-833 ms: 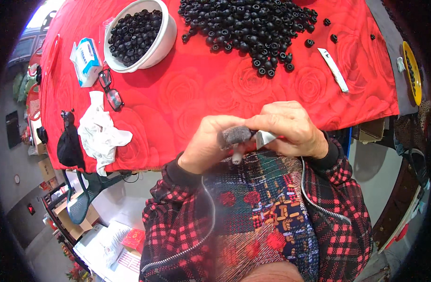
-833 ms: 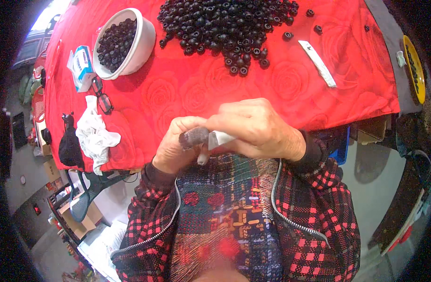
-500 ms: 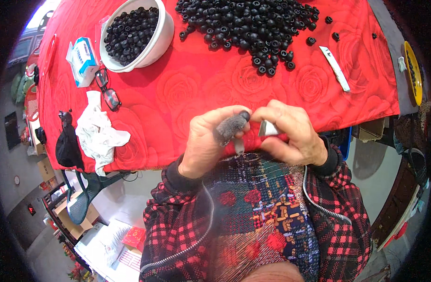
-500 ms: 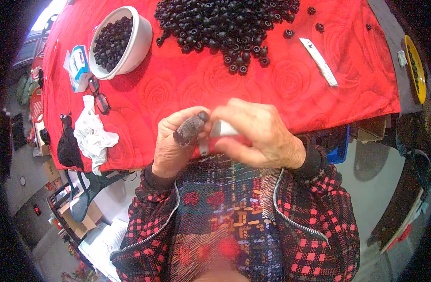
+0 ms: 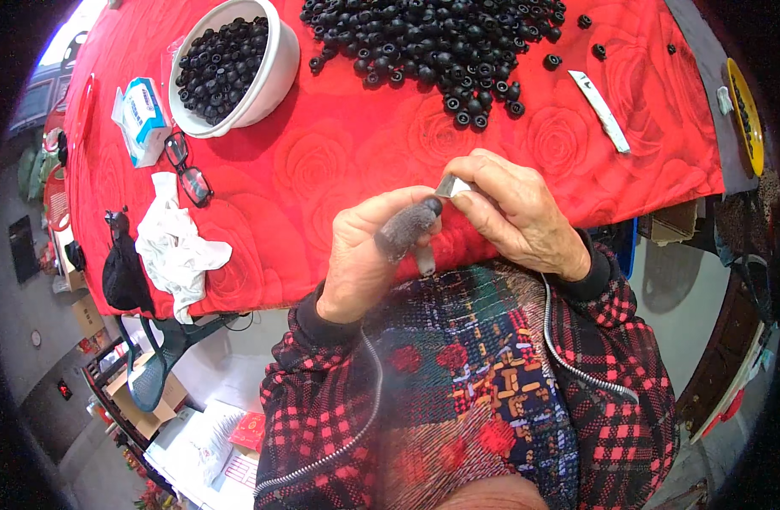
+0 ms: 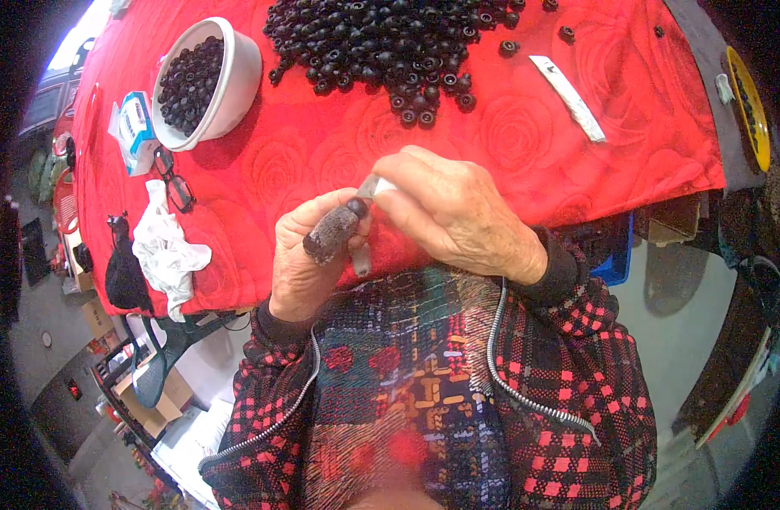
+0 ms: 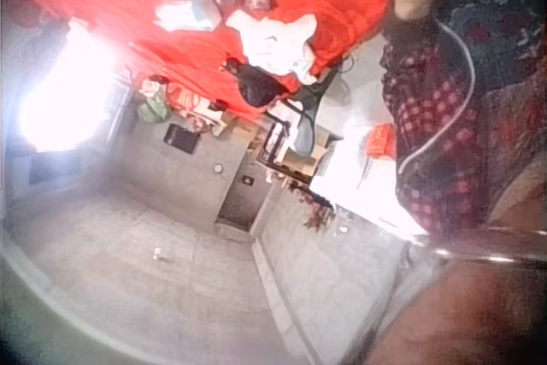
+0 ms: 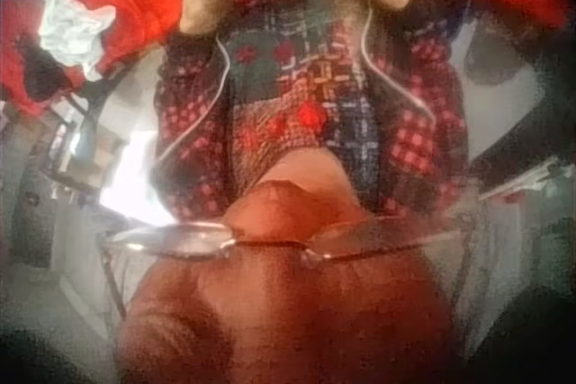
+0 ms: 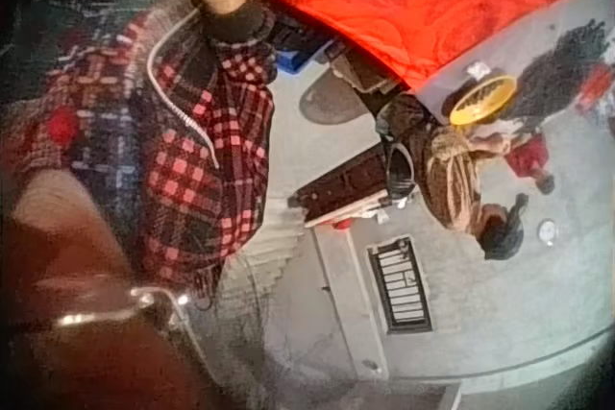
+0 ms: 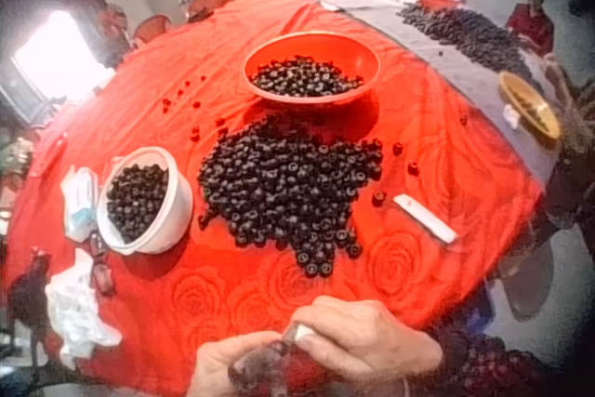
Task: The person sits at a table covered with a red cloth and uses a small knife to carve small, dark, round objects. They hold the objects in their left hand and manipulate them with the knife in their right hand, occasionally picking up new items from a pile on the table. The carved pieces are placed into a white bowl.
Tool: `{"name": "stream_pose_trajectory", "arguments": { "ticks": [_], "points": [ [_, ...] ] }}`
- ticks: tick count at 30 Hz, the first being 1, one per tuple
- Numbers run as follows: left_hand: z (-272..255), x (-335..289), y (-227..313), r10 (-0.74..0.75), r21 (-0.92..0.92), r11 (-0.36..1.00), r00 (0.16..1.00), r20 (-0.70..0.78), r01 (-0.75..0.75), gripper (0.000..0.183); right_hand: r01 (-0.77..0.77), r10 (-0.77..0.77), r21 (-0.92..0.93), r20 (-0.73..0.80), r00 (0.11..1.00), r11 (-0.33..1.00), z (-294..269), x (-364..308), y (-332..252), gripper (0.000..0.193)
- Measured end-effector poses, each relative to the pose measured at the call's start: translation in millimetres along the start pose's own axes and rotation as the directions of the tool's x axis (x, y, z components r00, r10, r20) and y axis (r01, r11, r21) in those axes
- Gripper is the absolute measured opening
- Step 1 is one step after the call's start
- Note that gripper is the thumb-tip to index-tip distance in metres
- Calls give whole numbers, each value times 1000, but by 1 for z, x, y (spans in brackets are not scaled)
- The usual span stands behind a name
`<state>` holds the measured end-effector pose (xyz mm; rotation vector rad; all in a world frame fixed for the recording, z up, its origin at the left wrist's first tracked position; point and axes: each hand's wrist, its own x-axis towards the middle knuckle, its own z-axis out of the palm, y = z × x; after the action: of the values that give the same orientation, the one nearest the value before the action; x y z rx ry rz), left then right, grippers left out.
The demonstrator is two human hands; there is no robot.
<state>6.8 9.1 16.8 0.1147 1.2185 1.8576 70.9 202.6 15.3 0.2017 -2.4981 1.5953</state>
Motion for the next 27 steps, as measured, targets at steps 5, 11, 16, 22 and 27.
{"name": "stream_pose_trajectory", "arguments": {
  "ticks": [5, 11, 16, 22, 27],
  "points": [
    [0, 0, 1, -21, 9, 1000, 1000, 10, 21, 27, 27, -27, 25, 20, 999, 999, 0, 0, 2, 18],
    [-1, 1, 1, -17, -38, 999, 999, 27, 18, 27, 54, -56, 80, 30, 998, 995, -1, 0, 5, 19],
    [-2, 2, 0, -14, -89, 996, 999, 51, 18, 27, 42, -47, 79, 61, 997, 996, -4, 3, 3, 18],
    [-3, 2, -1, -20, -82, 996, 999, 43, 24, 28, 61, -65, 82, 44, 997, 995, -3, 3, 6, 18],
    [-6, 4, -3, -18, -75, 997, 998, 66, 22, 29, 51, -55, 73, 56, 997, 996, -4, 3, 5, 18]
  ]
}}
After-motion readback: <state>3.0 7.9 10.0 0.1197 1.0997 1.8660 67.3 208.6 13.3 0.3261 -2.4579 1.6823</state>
